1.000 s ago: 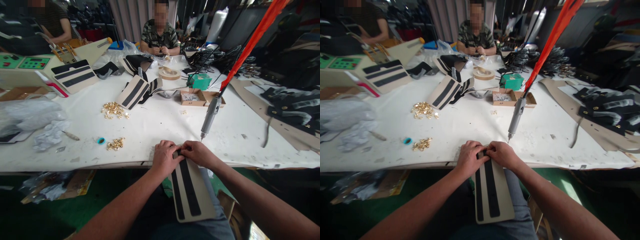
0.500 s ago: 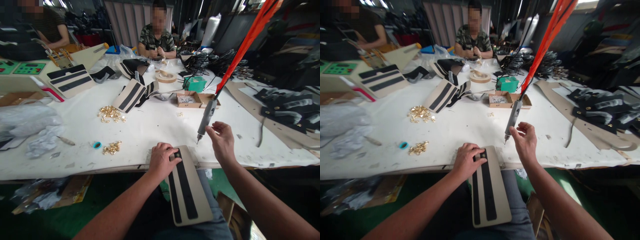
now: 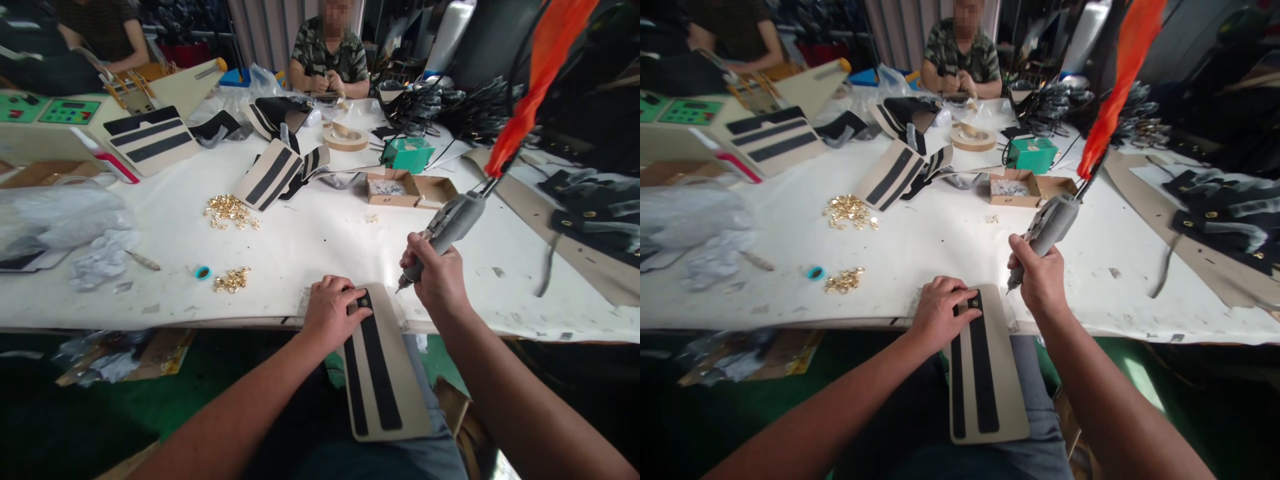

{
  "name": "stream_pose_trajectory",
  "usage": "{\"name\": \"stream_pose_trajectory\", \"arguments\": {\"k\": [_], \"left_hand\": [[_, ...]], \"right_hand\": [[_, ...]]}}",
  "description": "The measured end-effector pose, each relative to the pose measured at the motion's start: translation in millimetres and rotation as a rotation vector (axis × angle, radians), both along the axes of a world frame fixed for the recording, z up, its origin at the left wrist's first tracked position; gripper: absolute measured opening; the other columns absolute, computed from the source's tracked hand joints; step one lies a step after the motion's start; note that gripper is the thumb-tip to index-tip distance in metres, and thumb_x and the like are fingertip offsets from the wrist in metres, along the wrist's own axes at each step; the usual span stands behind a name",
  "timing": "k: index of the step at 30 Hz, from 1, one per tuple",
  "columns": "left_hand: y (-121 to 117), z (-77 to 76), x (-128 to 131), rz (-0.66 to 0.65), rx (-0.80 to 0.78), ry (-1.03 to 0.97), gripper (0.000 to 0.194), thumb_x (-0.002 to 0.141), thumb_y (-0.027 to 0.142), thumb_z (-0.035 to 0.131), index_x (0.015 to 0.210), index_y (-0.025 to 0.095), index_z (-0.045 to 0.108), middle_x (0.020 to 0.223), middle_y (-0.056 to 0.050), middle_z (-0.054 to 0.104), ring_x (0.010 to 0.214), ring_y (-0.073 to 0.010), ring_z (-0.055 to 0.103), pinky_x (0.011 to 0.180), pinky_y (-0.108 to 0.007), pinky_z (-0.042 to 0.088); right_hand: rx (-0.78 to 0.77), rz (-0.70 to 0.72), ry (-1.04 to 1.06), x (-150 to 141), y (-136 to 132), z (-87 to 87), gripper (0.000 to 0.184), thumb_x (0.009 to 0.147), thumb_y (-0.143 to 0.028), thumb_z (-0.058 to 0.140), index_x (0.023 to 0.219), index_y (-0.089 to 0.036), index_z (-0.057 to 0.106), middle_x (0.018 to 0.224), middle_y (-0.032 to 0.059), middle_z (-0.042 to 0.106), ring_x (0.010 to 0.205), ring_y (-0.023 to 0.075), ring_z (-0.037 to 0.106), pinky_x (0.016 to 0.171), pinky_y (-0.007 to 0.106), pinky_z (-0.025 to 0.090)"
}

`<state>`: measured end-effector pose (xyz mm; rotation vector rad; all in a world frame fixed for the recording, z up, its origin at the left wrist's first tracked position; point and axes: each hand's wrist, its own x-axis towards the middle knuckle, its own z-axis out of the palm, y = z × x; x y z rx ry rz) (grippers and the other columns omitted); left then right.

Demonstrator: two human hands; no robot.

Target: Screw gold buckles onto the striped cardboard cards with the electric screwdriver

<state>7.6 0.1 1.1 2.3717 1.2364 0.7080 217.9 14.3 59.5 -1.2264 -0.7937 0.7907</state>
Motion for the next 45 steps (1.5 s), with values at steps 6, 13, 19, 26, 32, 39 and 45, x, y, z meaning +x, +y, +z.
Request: {"name": "stream_pose_trajectory", "arguments": {"k": [6,13,19,26,32,39,45], "left_hand": [[-0.6,3.2,0.5,0.003,-0.004,0.017,0.034,0.086,0.043,0.09,0.116,0.032,0.081,0.116,-0.003,0.075,0.117,-0.0286,0.061,0.094,-0.046,0.046],[-0.5,2.7,-0.1,-0.004,0.003,-0.006,0.035,0.084,0.044,0.091,0.114,0.031,0.08,0.117,-0.003,0.075,0.116,-0.0294,0.062,0.092,-0.048,0.047],[-0.3,2.9,-0.5,-0.003,-0.002,-0.009,0.036,0.082,0.043,0.093,0.113,0.031,0.08,0.116,-0.002,0.075,0.116,-0.0287,0.062,0.092,-0.048,0.047],[-0.2,4.1,-0.2,-0.004,-0.008,0.0,0.034,0.083,0.043,0.092,0.112,0.032,0.08,0.116,-0.002,0.075,0.116,-0.0289,0.062,0.092,-0.047,0.046],[-0.3,5.9,-0.3,-0.011,-0.011,0.013,0.029,0.088,0.046,0.086,0.112,0.031,0.079,0.115,-0.003,0.074,0.116,-0.0288,0.061,0.092,-0.047,0.046],[-0.3,3.4,-0.4,-0.012,0.027,0.016,0.025,0.09,0.046,0.084,0.109,0.03,0.079,0.11,-0.004,0.073,0.113,-0.0303,0.061,0.089,-0.047,0.046],[-1.1,0.8,0.2,-0.005,0.015,0.004,0.019,0.091,0.039,0.083,0.107,0.029,0.077,0.116,-0.002,0.074,0.116,-0.029,0.06,0.092,-0.047,0.045]], "right_hand": [[0.055,0.163,-0.077,-41.4,-26.4,-1.3,0.044,0.084,-0.052,0.083,0.07,-0.025,0.052,0.058,-0.0034,0.057,0.047,0.014,0.054,0.043,0.027,0.047],[0.079,0.132,-0.109,-52.2,-23.5,-15.4,0.043,0.084,-0.051,0.084,0.068,-0.024,0.054,0.063,-0.0015,0.06,0.055,0.0155,0.057,0.051,0.029,0.05],[0.055,0.142,-0.091,-54.2,-21.7,-18.1,0.042,0.083,-0.053,0.084,0.07,-0.024,0.055,0.061,-0.0017,0.059,0.054,0.0157,0.057,0.051,0.029,0.05],[0.071,0.15,-0.14,-54.4,-21.5,-21.2,0.044,0.085,-0.052,0.082,0.067,-0.024,0.054,0.064,-0.0014,0.059,0.055,0.0149,0.055,0.052,0.029,0.05],[0.07,0.237,-0.225,-52.0,-23.0,-19.2,0.034,0.087,-0.046,0.078,0.071,-0.022,0.059,0.065,-0.0007,0.061,0.056,0.0151,0.057,0.052,0.029,0.049],[0.109,0.356,-0.268,-51.4,-22.2,-9.9,0.031,0.086,-0.032,0.078,0.064,-0.021,0.058,0.065,-0.0005,0.063,0.058,0.0142,0.058,0.053,0.028,0.048],[0.109,0.439,-0.271,-50.2,-20.3,-12.5,0.023,0.085,-0.031,0.079,0.075,-0.021,0.06,0.065,-0.002,0.063,0.057,0.0144,0.058,0.053,0.028,0.047]]}}
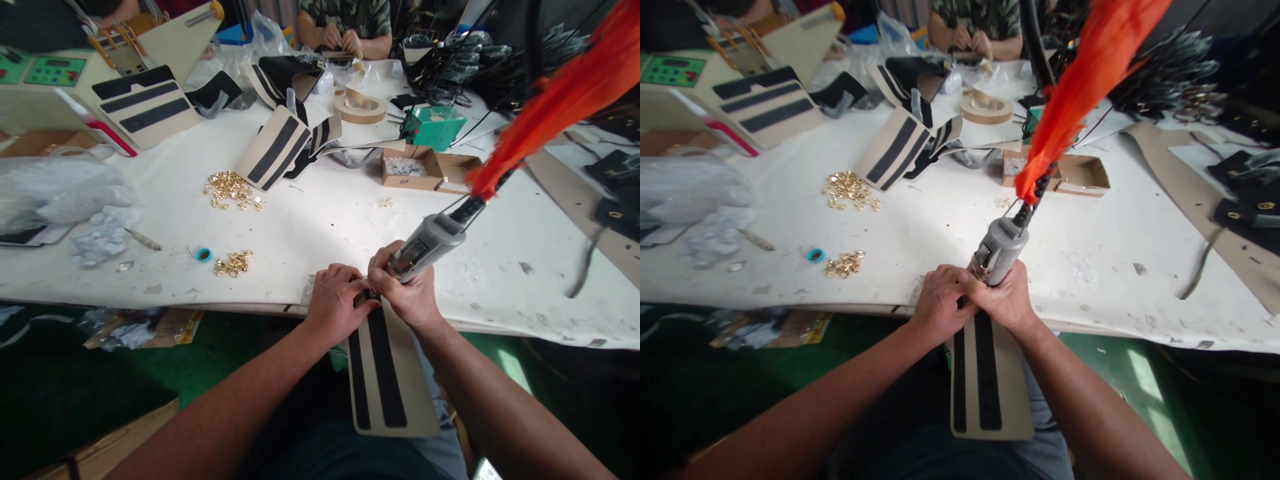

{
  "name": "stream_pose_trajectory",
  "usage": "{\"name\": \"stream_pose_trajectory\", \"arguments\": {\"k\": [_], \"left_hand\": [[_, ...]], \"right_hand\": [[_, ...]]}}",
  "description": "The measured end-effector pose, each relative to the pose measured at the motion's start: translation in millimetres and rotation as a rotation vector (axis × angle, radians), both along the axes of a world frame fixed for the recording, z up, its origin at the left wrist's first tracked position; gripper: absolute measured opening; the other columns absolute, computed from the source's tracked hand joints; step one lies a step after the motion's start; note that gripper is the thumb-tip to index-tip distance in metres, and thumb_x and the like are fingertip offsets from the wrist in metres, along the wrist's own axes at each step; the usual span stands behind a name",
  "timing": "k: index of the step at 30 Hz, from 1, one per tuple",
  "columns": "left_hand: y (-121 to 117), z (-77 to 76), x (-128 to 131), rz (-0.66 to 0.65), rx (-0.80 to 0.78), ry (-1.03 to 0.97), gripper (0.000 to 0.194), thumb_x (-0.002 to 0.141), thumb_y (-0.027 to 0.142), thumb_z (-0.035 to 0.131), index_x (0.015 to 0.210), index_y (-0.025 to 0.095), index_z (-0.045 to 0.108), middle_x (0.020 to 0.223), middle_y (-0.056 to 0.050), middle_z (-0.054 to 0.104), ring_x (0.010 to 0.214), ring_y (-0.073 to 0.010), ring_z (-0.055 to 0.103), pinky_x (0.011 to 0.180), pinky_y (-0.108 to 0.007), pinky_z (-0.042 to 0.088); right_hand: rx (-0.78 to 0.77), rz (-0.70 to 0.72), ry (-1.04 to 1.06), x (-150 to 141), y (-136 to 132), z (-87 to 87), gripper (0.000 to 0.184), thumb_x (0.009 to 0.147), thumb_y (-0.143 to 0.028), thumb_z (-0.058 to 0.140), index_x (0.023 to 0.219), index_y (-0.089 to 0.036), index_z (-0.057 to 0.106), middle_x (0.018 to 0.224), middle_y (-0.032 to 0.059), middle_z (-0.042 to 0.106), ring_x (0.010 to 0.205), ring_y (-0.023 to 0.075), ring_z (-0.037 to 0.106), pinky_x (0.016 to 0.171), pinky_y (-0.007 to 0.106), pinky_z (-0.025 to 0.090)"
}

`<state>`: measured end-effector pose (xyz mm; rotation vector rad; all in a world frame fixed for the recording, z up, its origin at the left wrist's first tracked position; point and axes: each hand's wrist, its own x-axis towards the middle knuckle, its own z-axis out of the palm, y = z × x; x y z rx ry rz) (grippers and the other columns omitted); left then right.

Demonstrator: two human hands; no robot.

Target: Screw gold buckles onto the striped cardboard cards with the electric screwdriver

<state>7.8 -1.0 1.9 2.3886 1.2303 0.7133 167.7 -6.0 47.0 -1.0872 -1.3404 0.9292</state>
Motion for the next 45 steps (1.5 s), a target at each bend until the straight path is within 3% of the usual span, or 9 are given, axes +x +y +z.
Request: {"name": "stream_pose_trajectory", "arguments": {"k": [11,23,30,33,37,40,45], "left_hand": [[-0.2,3.3,1.6,0.004,-0.017,0.033,0.022,0.093,0.049,0.08,0.103,0.029,0.079,0.113,-0.004,0.073,0.115,-0.0302,0.059,0.092,-0.048,0.044],[-0.4,3.1,1.0,0.006,-0.023,0.021,0.02,0.092,0.046,0.081,0.1,0.028,0.079,0.113,-0.003,0.074,0.115,-0.0296,0.06,0.091,-0.047,0.045],[-2.8,3.5,1.2,0.008,-0.009,0.025,0.029,0.086,0.045,0.088,0.109,0.03,0.081,0.116,-0.003,0.075,0.116,-0.0296,0.061,0.091,-0.046,0.046],[-3.2,2.9,1.1,0.016,-0.001,0.02,0.034,0.084,0.044,0.09,0.114,0.03,0.082,0.115,-0.003,0.075,0.115,-0.028,0.061,0.093,-0.046,0.046],[-4.1,1.8,0.5,0.025,-0.002,0.003,0.034,0.085,0.042,0.09,0.116,0.029,0.082,0.113,-0.003,0.075,0.115,-0.0266,0.061,0.096,-0.045,0.046],[-4.5,2.0,-0.2,0.035,-0.008,-0.016,0.034,0.084,0.039,0.091,0.115,0.029,0.082,0.113,-0.004,0.075,0.115,-0.0265,0.062,0.097,-0.045,0.046],[-5.9,6.5,-1.8,0.046,-0.026,-0.018,0.035,0.082,0.037,0.092,0.114,0.029,0.082,0.113,-0.003,0.075,0.116,-0.0268,0.063,0.1,-0.047,0.047]], "right_hand": [[-0.026,-0.008,0.022,2.7,6.6,-12.5,0.028,0.085,-0.038,0.078,0.075,-0.024,0.056,0.059,-0.005,0.053,0.054,0.0136,0.053,0.051,0.029,0.048],[0.032,0.046,0.1,2.8,2.6,-14.6,0.032,0.087,-0.039,0.081,0.076,-0.023,0.056,0.067,-0.0033,0.058,0.059,0.0138,0.054,0.056,0.03,0.049],[0.011,0.117,0.228,8.1,6.7,-14.8,0.045,0.081,-0.06,0.087,0.086,-0.021,0.064,0.065,-0.0024,0.061,0.055,0.0142,0.054,0.051,0.028,0.044],[-0.013,-0.008,0.3,13.4,6.5,-4.1,0.052,0.085,-0.07,0.078,0.092,-0.021,0.064,0.065,-0.0027,0.06,0.051,0.0134,0.053,0.045,0.026,0.042],[-0.016,-0.355,0.281,37.7,3.7,8.0,0.054,0.091,-0.071,0.07,0.107,-0.02,0.064,0.07,-0.0021,0.063,0.052,0.0143,0.057,0.042,0.024,0.043],[-0.027,-0.511,0.181,65.3,3.0,5.4,0.057,0.089,-0.072,0.071,0.106,-0.018,0.064,0.074,0.0003,0.066,0.058,0.016,0.062,0.046,0.025,0.046],[-0.129,-0.653,-0.023,101.5,-4.3,-4.9,0.056,0.089,-0.071,0.069,0.1,-0.016,0.068,0.083,0.007,0.073,0.076,0.023,0.07,0.062,0.032,0.057]]}}
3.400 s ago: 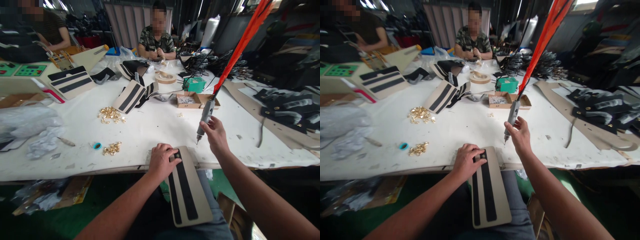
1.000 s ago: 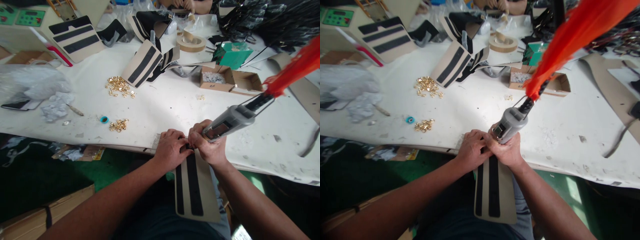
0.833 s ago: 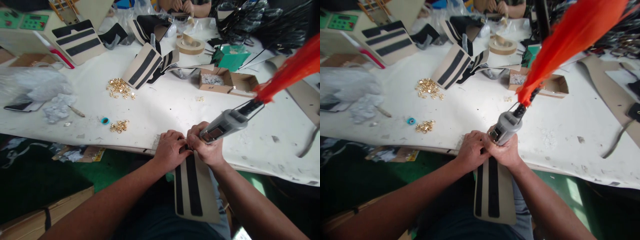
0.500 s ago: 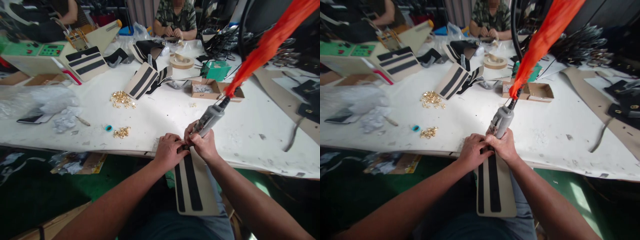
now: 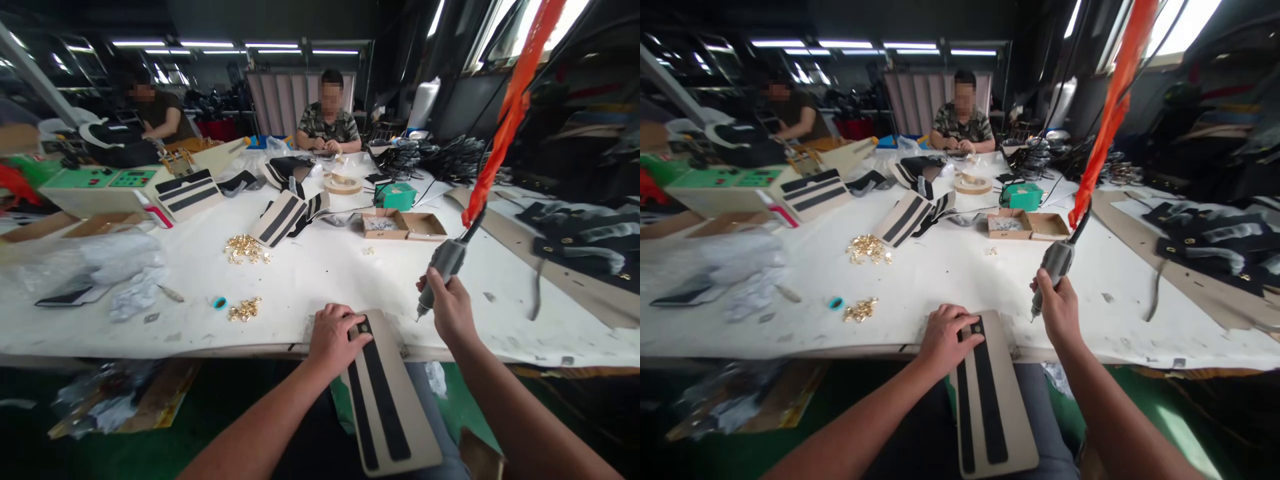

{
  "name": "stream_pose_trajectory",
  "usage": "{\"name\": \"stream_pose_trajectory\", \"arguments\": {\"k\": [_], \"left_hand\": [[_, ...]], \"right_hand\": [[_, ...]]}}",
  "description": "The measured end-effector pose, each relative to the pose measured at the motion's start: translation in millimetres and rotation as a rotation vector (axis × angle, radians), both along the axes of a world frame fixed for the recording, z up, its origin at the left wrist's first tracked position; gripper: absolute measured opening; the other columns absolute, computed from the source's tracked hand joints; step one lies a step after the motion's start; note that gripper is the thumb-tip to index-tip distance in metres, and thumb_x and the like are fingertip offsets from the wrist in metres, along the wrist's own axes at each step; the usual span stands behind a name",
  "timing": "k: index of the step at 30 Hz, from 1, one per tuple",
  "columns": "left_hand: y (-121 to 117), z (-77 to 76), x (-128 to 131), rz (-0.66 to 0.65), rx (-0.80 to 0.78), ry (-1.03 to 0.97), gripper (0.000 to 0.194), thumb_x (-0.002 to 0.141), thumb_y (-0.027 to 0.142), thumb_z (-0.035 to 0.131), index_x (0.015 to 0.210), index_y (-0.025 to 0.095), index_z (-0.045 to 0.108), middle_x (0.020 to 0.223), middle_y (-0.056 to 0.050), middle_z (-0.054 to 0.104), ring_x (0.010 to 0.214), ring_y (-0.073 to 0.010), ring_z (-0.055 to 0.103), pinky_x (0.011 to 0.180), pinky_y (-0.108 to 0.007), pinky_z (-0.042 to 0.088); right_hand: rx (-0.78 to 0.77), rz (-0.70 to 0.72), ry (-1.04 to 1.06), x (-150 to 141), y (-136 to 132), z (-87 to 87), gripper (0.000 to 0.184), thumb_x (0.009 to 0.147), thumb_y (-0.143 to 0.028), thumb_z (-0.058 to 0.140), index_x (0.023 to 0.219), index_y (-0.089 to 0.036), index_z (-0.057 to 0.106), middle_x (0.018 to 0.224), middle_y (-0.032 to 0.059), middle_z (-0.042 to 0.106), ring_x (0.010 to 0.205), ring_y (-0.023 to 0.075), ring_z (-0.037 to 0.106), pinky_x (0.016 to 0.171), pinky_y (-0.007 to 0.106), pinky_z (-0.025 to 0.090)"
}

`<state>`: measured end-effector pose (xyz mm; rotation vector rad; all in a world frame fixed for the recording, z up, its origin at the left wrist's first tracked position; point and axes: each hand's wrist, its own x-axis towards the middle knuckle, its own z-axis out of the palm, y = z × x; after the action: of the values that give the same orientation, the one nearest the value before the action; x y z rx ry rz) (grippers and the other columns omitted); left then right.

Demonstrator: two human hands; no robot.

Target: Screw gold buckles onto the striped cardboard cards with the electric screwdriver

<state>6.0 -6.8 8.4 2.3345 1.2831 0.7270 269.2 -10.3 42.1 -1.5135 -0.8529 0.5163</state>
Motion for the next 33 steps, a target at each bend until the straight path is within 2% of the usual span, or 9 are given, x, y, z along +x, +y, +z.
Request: {"name": "stream_pose_trajectory", "arguments": {"k": [3,6,9,11,14,19,24,29,33], "left_hand": [[-1.6,1.3,-2.0,-0.001,-0.004,-0.011,0.036,0.082,0.037,0.092,0.115,0.03,0.082,0.113,-0.003,0.074,0.116,-0.0269,0.063,0.099,-0.048,0.047],[-2.1,-1.0,-3.4,-0.003,0.01,-0.023,0.037,0.081,0.036,0.093,0.115,0.028,0.082,0.111,-0.003,0.074,0.115,-0.0274,0.063,0.099,-0.048,0.047],[-1.9,-3.4,-2.6,-0.008,0.038,-0.032,0.036,0.081,0.038,0.092,0.114,0.027,0.082,0.11,-0.004,0.074,0.114,-0.0282,0.063,0.098,-0.049,0.048],[-3.2,-3.1,-1.8,-0.009,0.045,-0.032,0.036,0.082,0.04,0.091,0.114,0.027,0.082,0.11,-0.005,0.075,0.114,-0.0283,0.062,0.099,-0.049,0.049],[-12.2,-0.5,-5.6,-0.008,0.044,-0.03,0.036,0.086,0.038,0.087,0.119,0.026,0.08,0.115,-0.005,0.075,0.115,-0.0282,0.062,0.101,-0.047,0.051],[-53.1,-4.7,-37.2,-0.09,0.159,-0.009,0.049,0.096,0.011,0.057,0.141,0.026,0.067,0.148,-0.006,0.066,0.139,-0.0262,0.054,0.116,-0.045,0.049],[-96.3,-17.1,-67.9,-0.163,0.334,0.168,0.043,0.104,0.03,0.055,0.146,0.028,0.063,0.161,-0.004,0.058,0.157,-0.0259,0.041,0.132,-0.048,0.034],[-112.6,-19.8,-54.7,-0.298,0.603,0.271,0.039,0.109,0.034,0.05,0.144,0.027,0.065,0.164,-0.003,0.054,0.161,-0.0262,0.034,0.133,-0.051,0.029],[-109.7,-23.6,-28.3,-0.384,0.64,0.235,0.028,0.109,0.033,0.05,0.119,0.03,0.077,0.15,-0.001,0.067,0.149,-0.025,0.05,0.131,-0.051,0.033]], "right_hand": [[-0.051,-0.08,-0.2,4.5,-21.5,-3.1,0.059,0.09,-0.065,0.07,0.122,-0.015,0.07,0.109,0.0139,0.076,0.098,0.0302,0.074,0.081,0.043,0.061],[0.034,-0.138,-0.396,-8.8,-55.3,-13.0,0.064,0.09,-0.059,0.073,0.14,-0.019,0.064,0.133,0.0174,0.069,0.113,0.0338,0.071,0.09,0.048,0.062],[0.019,0.161,-0.539,-32.5,-85.2,-30.1,0.04,0.095,-0.054,0.07,0.122,-0.024,0.075,0.126,0.0135,0.071,0.104,0.03,0.073,0.085,0.044,0.064],[-0.02,0.363,-0.617,-46.8,-94.9,-40.8,0.036,0.096,-0.054,0.07,0.117,-0.026,0.079,0.124,0.0123,0.073,0.105,0.03,0.074,0.088,0.044,0.065],[-0.042,0.45,-0.754,-58.2,-94.3,-51.3,0.038,0.095,-0.057,0.071,0.117,-0.027,0.081,0.119,0.0126,0.075,0.109,0.0335,0.073,0.093,0.05,0.064],[-0.055,0.492,-0.89,-54.5,-84.7,-57.9,0.041,0.098,-0.058,0.065,0.118,-0.026,0.081,0.117,0.0133,0.076,0.108,0.0356,0.072,0.093,0.052,0.063],[-0.106,0.524,-1.006,-49.8,-81.4,-58.6,0.047,0.099,-0.065,0.059,0.116,-0.028,0.082,0.117,0.0131,0.076,0.105,0.0355,0.073,0.089,0.051,0.063],[-0.155,0.57,-0.967,-46.6,-75.4,-55.9,0.049,0.096,-0.071,0.059,0.112,-0.031,0.083,0.114,0.0118,0.077,0.106,0.0347,0.074,0.089,0.049,0.064],[-0.245,0.65,-0.915,-39.5,-64.5,-46.7,0.039,0.093,-0.066,0.065,0.107,-0.034,0.083,0.112,0.0081,0.079,0.099,0.0317,0.077,0.085,0.044,0.065]]}}
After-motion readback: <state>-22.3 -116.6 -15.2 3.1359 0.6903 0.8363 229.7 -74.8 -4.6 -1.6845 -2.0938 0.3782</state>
